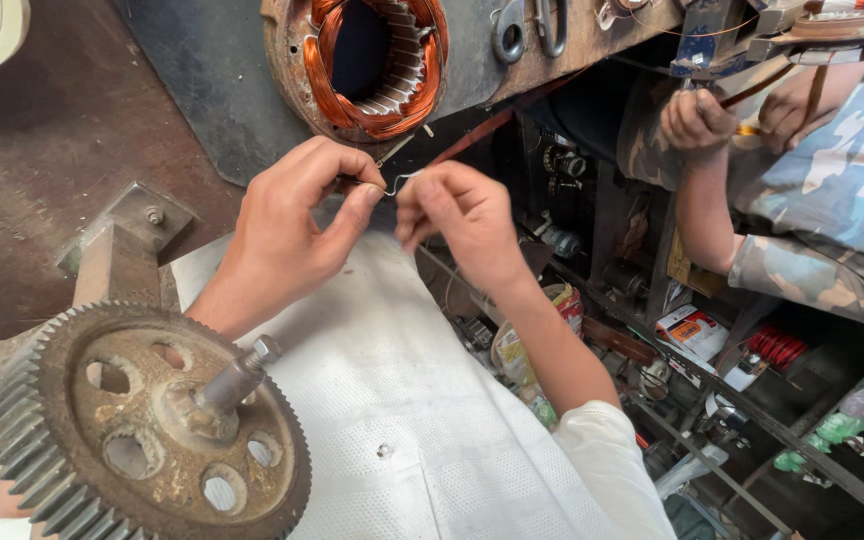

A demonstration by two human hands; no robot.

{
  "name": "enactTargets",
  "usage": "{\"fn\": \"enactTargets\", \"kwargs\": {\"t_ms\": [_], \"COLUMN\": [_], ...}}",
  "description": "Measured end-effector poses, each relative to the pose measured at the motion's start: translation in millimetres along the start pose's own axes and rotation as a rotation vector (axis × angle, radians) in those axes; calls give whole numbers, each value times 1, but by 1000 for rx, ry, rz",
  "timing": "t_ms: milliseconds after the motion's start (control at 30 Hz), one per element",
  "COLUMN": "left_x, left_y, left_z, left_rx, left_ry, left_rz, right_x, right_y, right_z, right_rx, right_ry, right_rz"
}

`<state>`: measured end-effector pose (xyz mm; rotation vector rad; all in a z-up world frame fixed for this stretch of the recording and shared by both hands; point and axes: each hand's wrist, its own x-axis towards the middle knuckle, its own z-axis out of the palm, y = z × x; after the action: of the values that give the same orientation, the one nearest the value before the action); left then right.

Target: The person strips insulation from copper wires using scissors and a small tool, then twists and connects the wires to a motor stator assembly. The person uses a brush to clean or apply a substance to the stator windings.

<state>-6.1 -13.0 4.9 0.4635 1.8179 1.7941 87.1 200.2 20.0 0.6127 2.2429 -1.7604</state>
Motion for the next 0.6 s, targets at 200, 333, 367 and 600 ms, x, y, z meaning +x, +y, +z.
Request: {"fn": "enactTargets", "kwargs": {"t_ms": [200, 333, 367, 600], "left_x": [-3, -5, -6, -7], "left_y": [0, 3, 3, -5], "left_z": [2, 2, 2, 4], "left_rx": [18, -7, -2, -152], "left_ry": [-27, -6, 3, 48], "left_rz": [40, 50, 16, -66], "right_x": [85, 112, 113, 93], "right_y": [30, 40, 40, 41], "right_z": [-72, -93, -96, -129], "right_rx": [-1037, -964, -950, -522], "right_ry": [370, 330, 315, 140], "right_rz": [-548, -380, -332, 189]}}
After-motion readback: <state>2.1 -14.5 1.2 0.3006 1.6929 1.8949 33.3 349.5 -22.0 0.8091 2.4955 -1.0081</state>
